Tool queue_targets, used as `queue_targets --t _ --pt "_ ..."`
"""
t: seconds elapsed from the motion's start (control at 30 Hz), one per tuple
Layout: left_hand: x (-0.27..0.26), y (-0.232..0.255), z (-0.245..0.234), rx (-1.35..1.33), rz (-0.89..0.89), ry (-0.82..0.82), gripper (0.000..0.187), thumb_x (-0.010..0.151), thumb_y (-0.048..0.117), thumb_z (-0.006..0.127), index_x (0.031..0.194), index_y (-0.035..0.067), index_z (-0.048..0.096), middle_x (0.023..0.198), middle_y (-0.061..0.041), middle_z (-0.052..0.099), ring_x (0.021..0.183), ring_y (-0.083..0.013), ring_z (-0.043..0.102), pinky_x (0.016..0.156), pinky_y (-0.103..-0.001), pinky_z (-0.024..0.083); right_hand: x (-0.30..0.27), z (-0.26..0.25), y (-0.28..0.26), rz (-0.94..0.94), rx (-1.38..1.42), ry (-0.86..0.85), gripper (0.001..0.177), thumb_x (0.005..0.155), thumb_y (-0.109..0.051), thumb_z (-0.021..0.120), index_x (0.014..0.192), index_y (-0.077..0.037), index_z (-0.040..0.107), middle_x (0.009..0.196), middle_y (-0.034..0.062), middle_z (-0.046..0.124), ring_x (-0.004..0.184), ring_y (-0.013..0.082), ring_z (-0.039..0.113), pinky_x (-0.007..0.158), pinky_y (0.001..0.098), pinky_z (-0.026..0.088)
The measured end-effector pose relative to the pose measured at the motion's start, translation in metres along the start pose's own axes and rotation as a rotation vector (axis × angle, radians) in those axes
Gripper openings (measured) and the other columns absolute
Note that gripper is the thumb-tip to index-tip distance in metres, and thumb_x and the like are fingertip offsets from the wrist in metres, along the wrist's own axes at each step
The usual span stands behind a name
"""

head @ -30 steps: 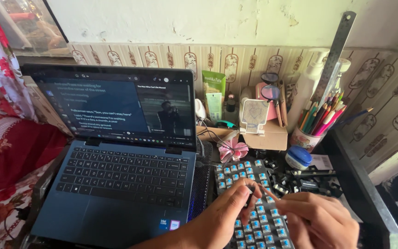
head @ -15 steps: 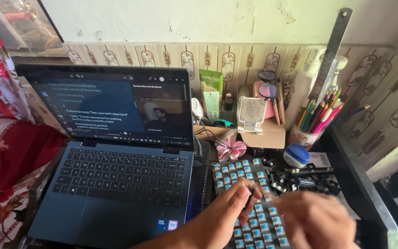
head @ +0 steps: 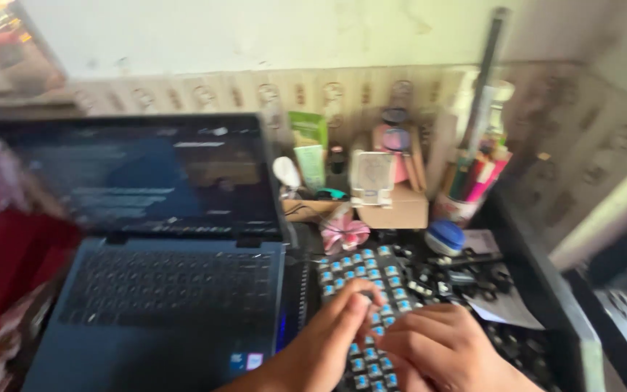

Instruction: Repairing or assembling a mechanical keyboard by manipulating keycaps and internal components.

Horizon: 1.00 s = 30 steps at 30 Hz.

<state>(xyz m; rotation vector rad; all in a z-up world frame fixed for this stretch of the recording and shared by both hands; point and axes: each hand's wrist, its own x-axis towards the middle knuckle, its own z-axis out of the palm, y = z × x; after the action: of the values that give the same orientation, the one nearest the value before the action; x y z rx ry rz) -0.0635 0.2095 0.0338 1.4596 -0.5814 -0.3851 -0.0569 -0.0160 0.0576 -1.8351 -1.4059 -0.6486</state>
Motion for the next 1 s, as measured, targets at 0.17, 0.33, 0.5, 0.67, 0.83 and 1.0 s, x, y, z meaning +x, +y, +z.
queue_targets --t 0.17,0.33,0.5,0.67,0.83,1.0 --pt "0.006 -0.036 -0.005 -0.032 -0.006 0.060 0.046 0.108 0.044 0.030 0.124 0.010 0.057 0.097 -0.001 0.060 0.086 -0.0100 0.055 0.079 -0.027 0.046 -0.005 -0.003 -0.009 0.106 0.000 0.046 0.014 0.080 -0.004 0.064 0.095 -0.005 0.066 0.079 0.0046 0.066 0.064 0.0251 0.067 0.058 0.0376 0.054" --pt "0.017 -0.025 -0.003 0.065 -0.039 0.225 0.045 0.104 0.042 0.033 0.122 0.010 0.059 0.094 -0.002 0.062 0.084 -0.0118 0.057 0.080 -0.029 0.049 -0.011 -0.029 0.002 0.081 0.060 0.105 0.003 0.084 -0.006 0.060 0.085 -0.008 0.059 0.077 0.0031 0.062 0.065 0.0262 0.063 0.062 0.0378 0.051" --pt "0.033 0.025 0.040 0.731 0.165 0.133 0.022 0.098 0.016 0.049 0.112 0.005 0.063 0.096 -0.009 0.057 0.075 -0.0197 0.059 0.072 -0.032 0.050 -0.033 -0.088 0.040 0.216 -0.185 0.752 0.026 0.100 -0.004 0.049 0.074 -0.003 0.053 0.071 0.0072 0.061 0.065 0.0179 0.063 0.060 0.0289 0.049" --pt "0.065 0.021 0.076 0.980 0.351 -0.057 0.022 0.094 0.012 0.065 0.115 0.004 0.064 0.105 -0.013 0.059 0.095 -0.0302 0.063 0.084 -0.039 0.052 -0.039 -0.126 0.051 0.488 -0.069 0.878 0.020 0.099 -0.002 0.048 0.081 0.001 0.057 0.072 0.0048 0.062 0.057 0.0066 0.053 0.052 0.0236 0.042" --pt "0.104 0.002 0.083 1.276 0.472 -0.082 0.029 0.087 0.014 0.070 0.115 0.006 0.065 0.107 -0.011 0.060 0.102 -0.0312 0.060 0.093 -0.042 0.050 -0.056 -0.137 0.066 0.540 -0.034 0.885 0.017 0.099 -0.001 0.052 0.085 0.003 0.061 0.069 0.0035 0.059 0.056 0.0070 0.054 0.052 0.0237 0.041" --pt "0.108 -0.010 0.099 1.597 0.576 0.126 0.054 0.073 0.020 0.072 0.124 0.001 0.068 0.117 -0.020 0.060 0.109 -0.0361 0.057 0.092 -0.049 0.045 -0.067 -0.145 0.082 0.517 0.021 0.926 0.020 0.101 -0.002 0.052 0.083 0.002 0.059 0.074 0.0043 0.061 0.056 0.0074 0.053 0.051 0.0236 0.041"
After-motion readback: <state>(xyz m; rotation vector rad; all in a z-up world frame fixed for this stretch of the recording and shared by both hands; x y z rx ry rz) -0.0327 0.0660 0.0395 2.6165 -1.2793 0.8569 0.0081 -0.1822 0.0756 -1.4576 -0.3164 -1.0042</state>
